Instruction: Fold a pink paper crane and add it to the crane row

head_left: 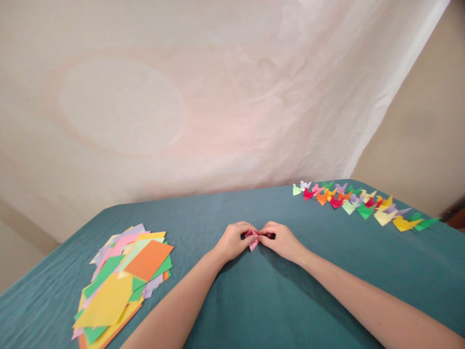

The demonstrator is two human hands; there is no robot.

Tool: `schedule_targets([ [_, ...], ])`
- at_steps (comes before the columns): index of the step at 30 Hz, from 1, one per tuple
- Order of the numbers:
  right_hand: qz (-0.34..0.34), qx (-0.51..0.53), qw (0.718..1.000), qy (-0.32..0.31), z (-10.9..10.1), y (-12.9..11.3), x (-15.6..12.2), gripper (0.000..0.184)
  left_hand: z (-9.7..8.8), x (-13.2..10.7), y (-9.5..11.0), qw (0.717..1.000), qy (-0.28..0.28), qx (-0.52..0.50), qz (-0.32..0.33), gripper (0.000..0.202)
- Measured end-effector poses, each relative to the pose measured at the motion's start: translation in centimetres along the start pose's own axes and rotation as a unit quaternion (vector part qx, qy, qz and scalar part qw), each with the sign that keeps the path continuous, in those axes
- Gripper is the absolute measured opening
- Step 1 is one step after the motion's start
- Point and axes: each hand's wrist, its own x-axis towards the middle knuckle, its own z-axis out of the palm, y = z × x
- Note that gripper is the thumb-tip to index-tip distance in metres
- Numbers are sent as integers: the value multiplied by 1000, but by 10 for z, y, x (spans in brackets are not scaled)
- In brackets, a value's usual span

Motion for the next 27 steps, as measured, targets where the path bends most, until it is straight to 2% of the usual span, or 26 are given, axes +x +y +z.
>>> schedule_targets([
  [12, -18, -4, 1000, 6, -3, -4, -5, 19, 5, 0, -8, 1000, -1, -9, 27, 17],
  [27, -44, -90, 994, 31, 1, -1, -10, 15, 7, -4, -6, 991, -31, 121, 57, 17],
])
